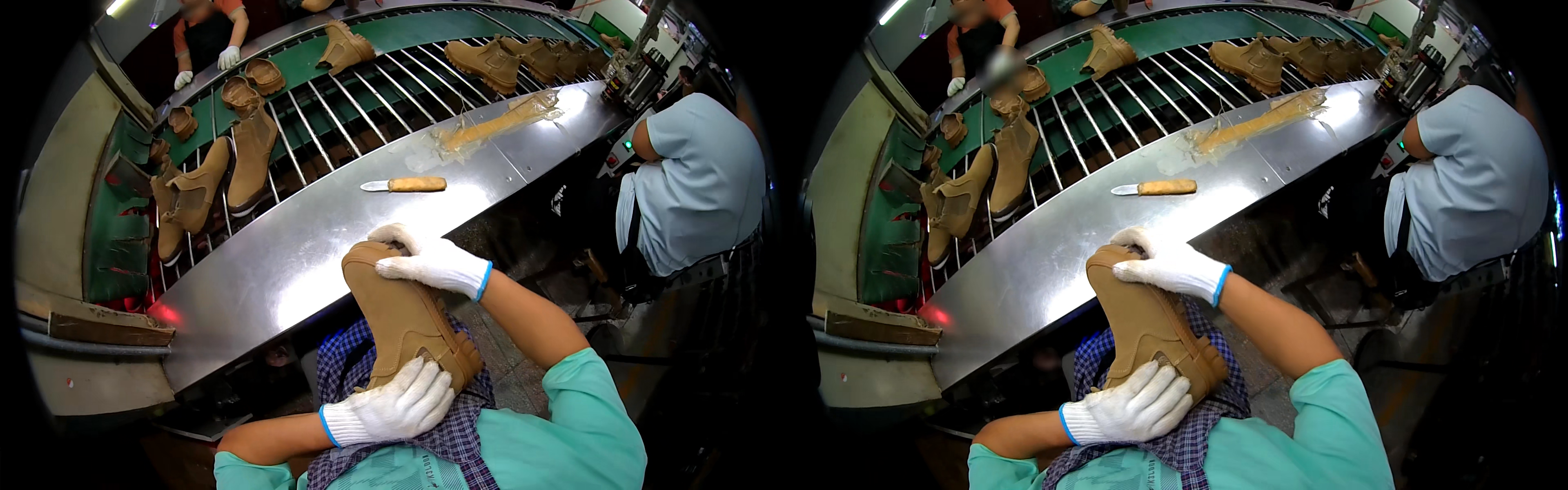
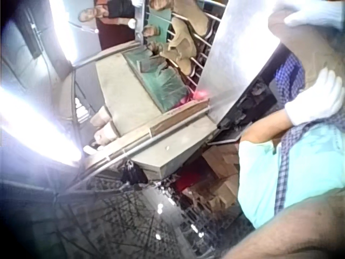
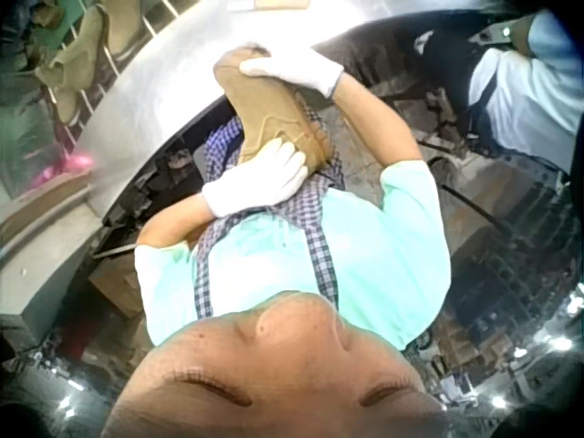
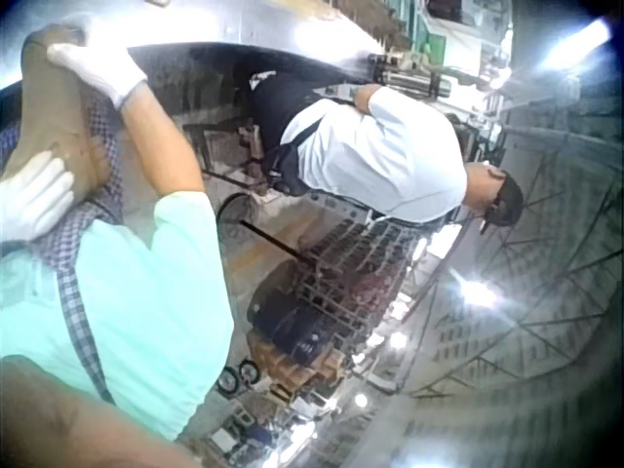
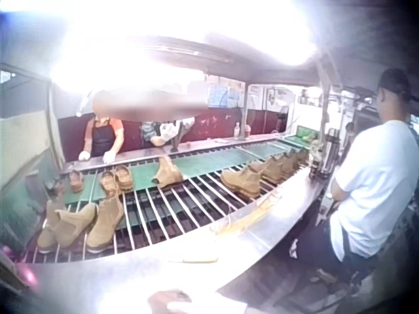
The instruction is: The person uses a small knife to trim the excess material from the soles of several brown boots, handling them one by one and then placing them onto a moving conveyor belt alongside other workers.
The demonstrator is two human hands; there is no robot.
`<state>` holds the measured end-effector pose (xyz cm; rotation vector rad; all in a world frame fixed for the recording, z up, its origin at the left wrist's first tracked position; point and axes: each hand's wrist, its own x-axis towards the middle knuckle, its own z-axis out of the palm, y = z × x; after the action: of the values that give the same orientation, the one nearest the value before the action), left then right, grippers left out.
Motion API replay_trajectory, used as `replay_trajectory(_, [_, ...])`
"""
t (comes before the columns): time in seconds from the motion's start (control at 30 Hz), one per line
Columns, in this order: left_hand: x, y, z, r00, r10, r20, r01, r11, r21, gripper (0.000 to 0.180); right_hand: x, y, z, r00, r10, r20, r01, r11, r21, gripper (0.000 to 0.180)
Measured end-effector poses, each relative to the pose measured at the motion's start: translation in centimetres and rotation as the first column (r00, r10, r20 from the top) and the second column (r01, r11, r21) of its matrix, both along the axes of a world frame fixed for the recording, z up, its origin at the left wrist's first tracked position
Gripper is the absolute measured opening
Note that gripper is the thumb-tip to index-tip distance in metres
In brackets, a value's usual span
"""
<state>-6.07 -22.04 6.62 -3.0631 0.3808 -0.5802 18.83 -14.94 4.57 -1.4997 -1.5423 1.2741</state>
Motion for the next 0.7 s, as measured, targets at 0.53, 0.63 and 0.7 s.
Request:
replay_trajectory(0.53, [-2.3, -0.6, -3.1, 0.994, 0.049, 0.097, -0.044, 0.997, -0.057, 0.031, 0.3, 0.5, 2.8, 0.98, 0.178, 0.094, -0.137, 0.932, -0.335, 0.079])
replay_trajectory(0.63, [-2.1, -0.5, -3.5, 0.993, 0.02, 0.118, -0.017, 1.0, -0.021, 0.03, 0.1, -2.4, -0.8, 0.998, 0.051, -0.033, -0.056, 0.983, -0.174, 0.073])
replay_trajectory(0.7, [-1.7, -0.3, -3.7, 0.991, 0.013, 0.131, -0.012, 1.0, -0.007, 0.03, 0.1, -3.1, -1.8, 0.998, -0.008, -0.059, -0.001, 0.987, -0.158, 0.071])
